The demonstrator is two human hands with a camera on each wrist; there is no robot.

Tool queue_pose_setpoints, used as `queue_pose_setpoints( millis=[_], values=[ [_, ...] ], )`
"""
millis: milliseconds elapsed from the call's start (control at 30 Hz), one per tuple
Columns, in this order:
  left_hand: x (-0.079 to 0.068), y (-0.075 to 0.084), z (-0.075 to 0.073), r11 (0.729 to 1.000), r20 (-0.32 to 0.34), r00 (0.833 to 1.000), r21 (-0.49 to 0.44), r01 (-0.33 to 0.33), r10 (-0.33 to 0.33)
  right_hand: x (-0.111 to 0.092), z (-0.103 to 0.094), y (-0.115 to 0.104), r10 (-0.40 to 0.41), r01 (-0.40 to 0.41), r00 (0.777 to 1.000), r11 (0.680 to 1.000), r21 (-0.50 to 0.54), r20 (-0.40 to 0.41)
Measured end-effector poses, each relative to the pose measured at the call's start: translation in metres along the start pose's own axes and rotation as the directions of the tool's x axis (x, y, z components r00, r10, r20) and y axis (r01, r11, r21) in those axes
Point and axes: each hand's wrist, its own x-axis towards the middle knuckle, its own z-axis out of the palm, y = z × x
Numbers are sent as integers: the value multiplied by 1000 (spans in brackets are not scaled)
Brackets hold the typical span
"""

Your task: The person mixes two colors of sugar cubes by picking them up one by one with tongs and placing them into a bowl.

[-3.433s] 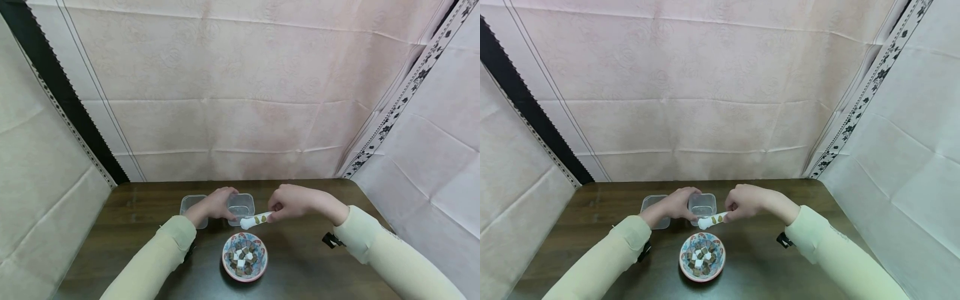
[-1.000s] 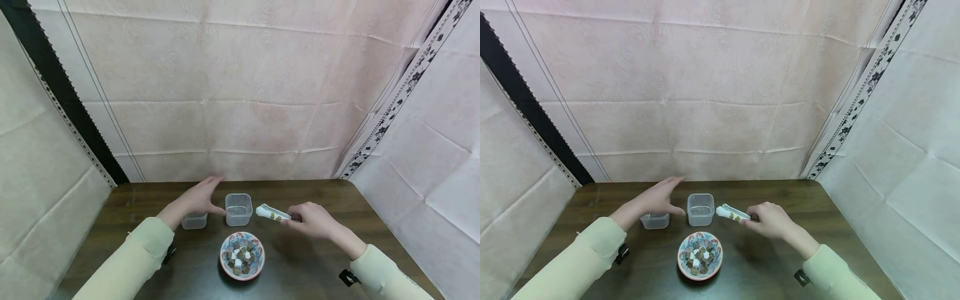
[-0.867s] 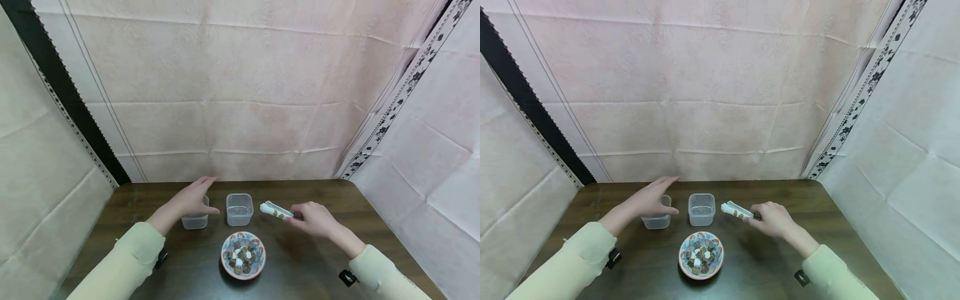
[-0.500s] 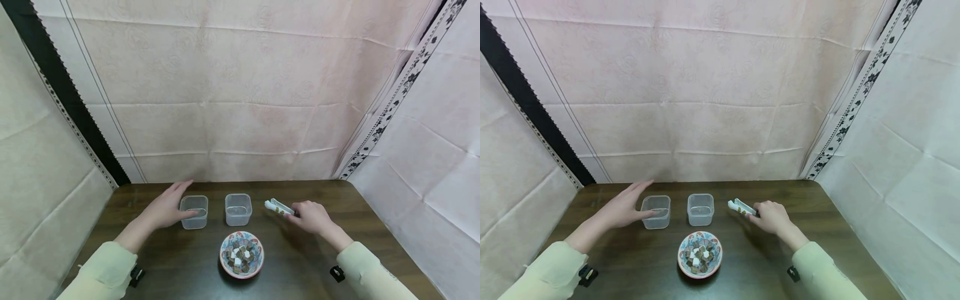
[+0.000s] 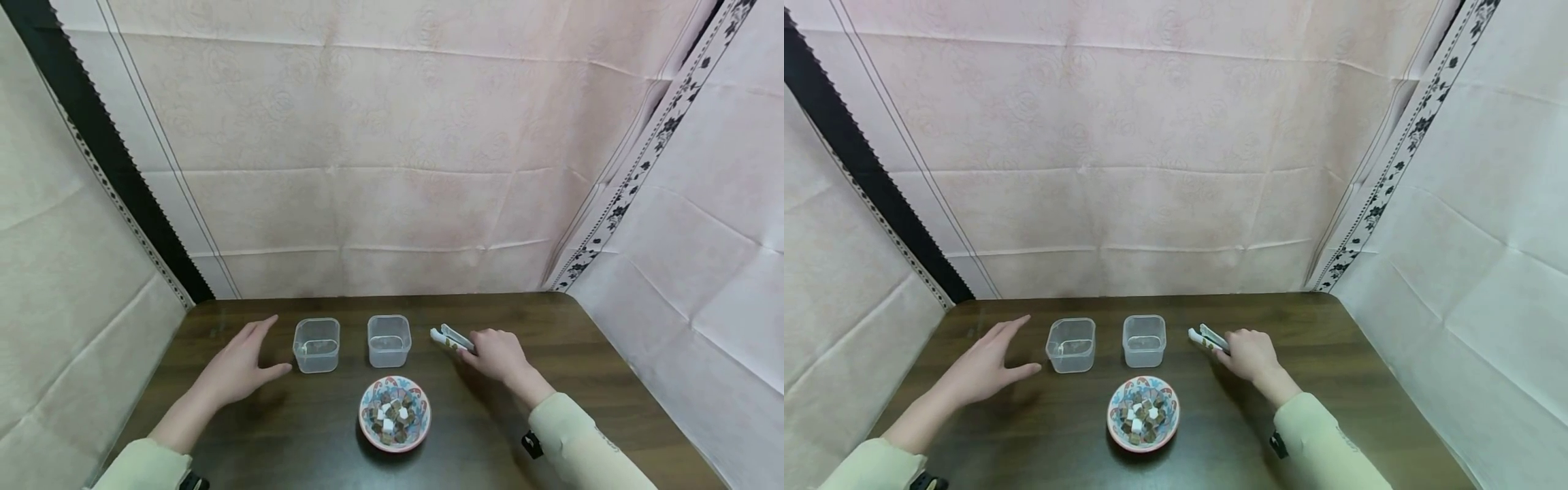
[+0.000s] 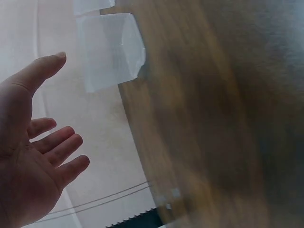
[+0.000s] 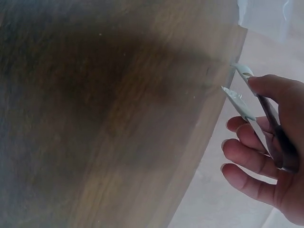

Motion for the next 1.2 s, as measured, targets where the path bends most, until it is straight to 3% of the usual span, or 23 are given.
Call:
queue_pose_setpoints(
  millis=[233, 467, 933, 1200],
  values=[
    [-14, -10, 2, 998, 7, 998, 13, 60, -60, 1, 4, -10, 12, -12, 1000, 999, -40, 0],
    [-21, -20, 9, 990, 56, 989, 31, 138, -140, 1, 11, -22, 37, -35, 999, 997, -67, 25],
    [-26, -26, 23, 988, 63, 986, 26, 155, -156, -6, 26, -32, 71, -71, 997, 995, -76, -1],
    [-29, -28, 27, 980, 82, 977, 33, 195, -197, -2, 30, -38, 81, -81, 997, 995, -60, -7]
  ],
)
